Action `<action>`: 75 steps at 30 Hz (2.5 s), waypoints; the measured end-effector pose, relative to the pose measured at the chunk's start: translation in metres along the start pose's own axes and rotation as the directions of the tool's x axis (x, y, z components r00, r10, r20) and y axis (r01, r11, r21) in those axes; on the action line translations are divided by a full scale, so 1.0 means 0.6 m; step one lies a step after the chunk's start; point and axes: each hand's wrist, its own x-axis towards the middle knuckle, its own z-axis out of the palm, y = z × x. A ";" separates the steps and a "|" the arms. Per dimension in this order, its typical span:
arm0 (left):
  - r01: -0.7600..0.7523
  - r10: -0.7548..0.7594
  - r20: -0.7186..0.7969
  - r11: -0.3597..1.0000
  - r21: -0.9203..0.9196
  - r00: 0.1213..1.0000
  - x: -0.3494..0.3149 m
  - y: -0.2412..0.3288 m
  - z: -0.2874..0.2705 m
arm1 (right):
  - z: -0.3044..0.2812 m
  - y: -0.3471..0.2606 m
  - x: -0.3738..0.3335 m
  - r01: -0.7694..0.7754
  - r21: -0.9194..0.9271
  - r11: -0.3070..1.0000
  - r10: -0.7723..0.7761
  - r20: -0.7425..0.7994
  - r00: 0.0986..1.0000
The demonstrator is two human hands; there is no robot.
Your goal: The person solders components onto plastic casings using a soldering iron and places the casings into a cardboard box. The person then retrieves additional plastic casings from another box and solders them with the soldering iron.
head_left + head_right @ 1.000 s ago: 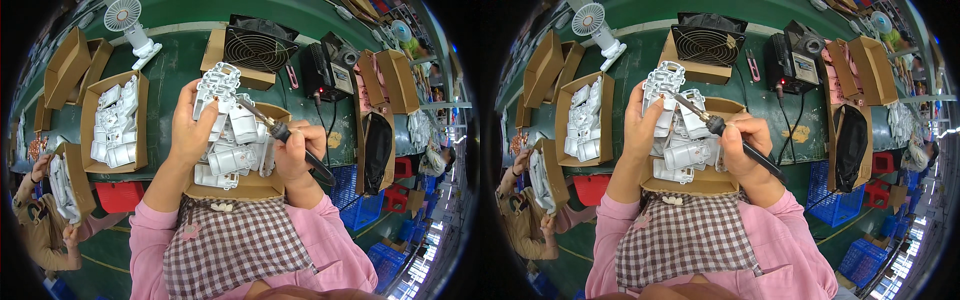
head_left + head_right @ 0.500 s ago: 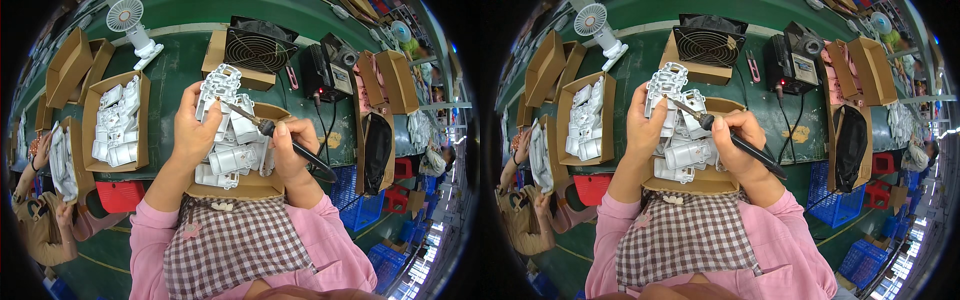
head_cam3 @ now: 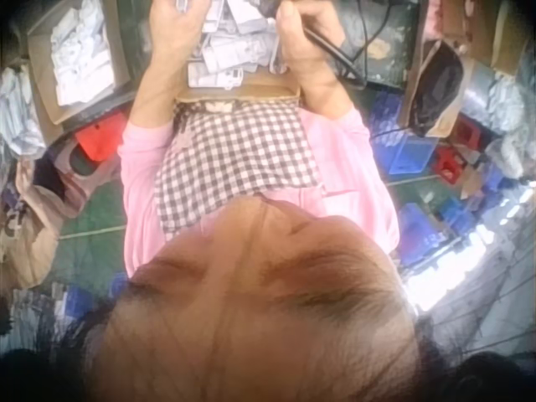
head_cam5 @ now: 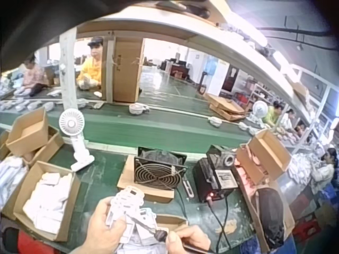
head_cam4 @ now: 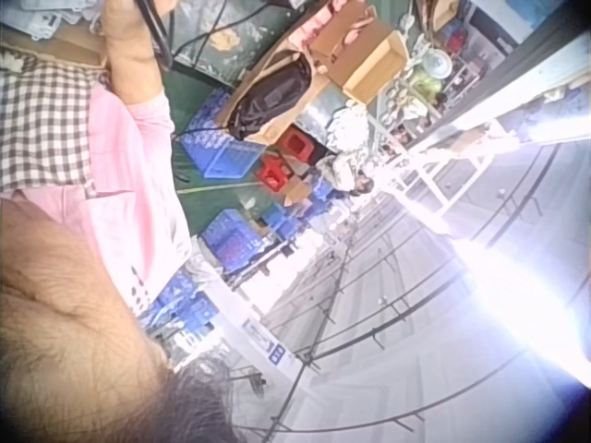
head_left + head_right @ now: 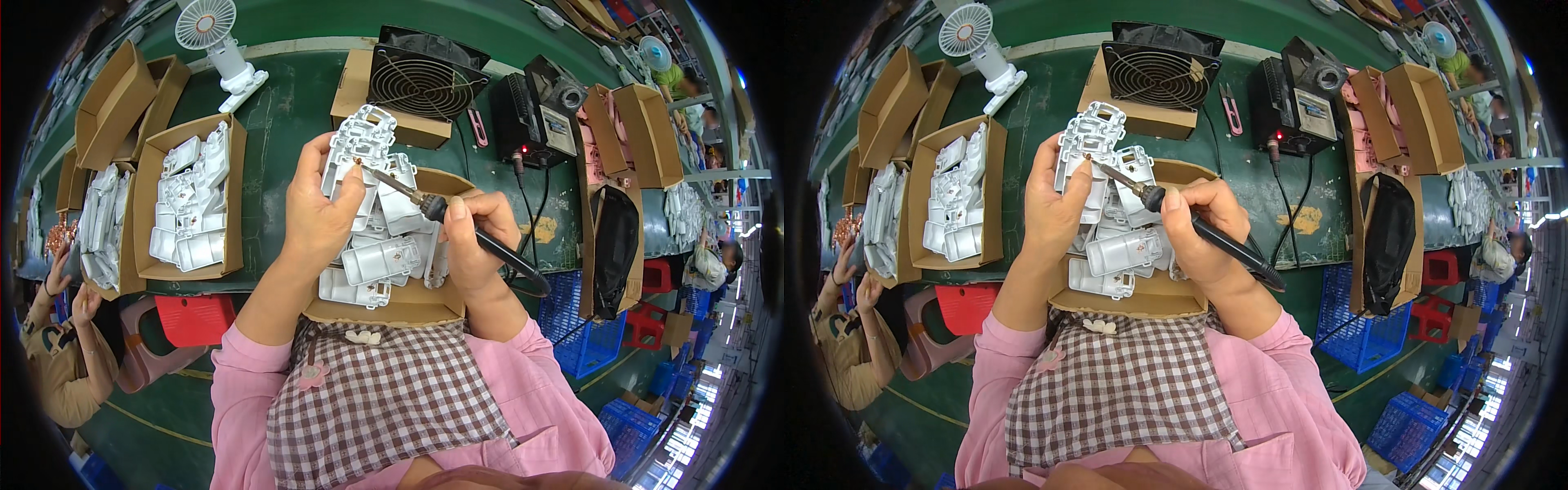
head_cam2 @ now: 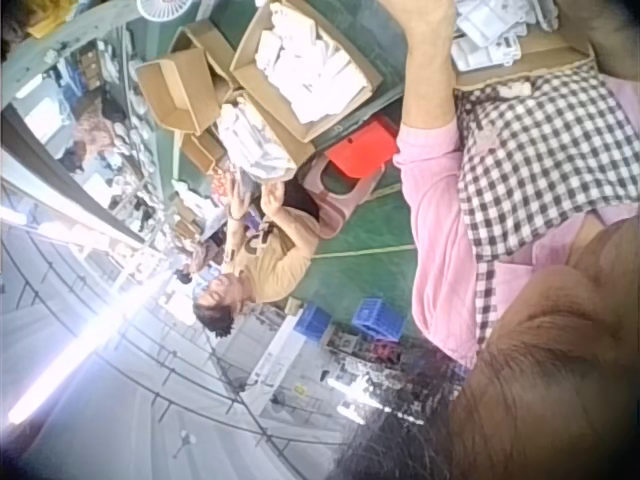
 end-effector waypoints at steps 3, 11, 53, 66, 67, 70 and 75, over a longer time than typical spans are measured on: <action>-0.002 0.002 0.000 1.000 0.014 1.000 -0.001 0.000 0.000 | -0.002 0.005 -0.002 0.021 0.003 1.000 -0.021 -0.020 1.000; 0.002 -0.003 0.014 0.996 0.084 1.000 -0.001 0.003 -0.001 | 0.000 0.004 0.001 0.019 0.053 0.998 -0.016 -0.052 0.999; 0.173 -0.171 0.023 0.979 -0.104 0.985 -0.005 0.013 0.001 | -0.002 -0.002 -0.003 0.031 0.034 0.999 -0.030 -0.032 0.999; 0.156 -0.157 -0.006 0.985 -0.072 0.988 -0.005 0.013 -0.002 | 0.008 0.001 0.002 0.025 0.023 0.999 -0.024 -0.031 0.999; 0.157 -0.158 -0.006 0.985 -0.073 0.987 -0.005 0.013 -0.002 | 0.008 0.001 0.002 0.025 0.016 1.000 -0.024 -0.025 0.999; 0.161 -0.162 -0.008 0.985 -0.069 0.987 -0.005 0.013 -0.002 | 0.007 0.001 0.004 0.024 -0.002 1.000 -0.024 -0.013 1.000; 0.149 -0.150 -0.013 0.987 -0.060 0.989 -0.003 0.014 -0.002 | 0.005 0.001 0.005 0.018 -0.026 0.999 -0.018 0.001 1.000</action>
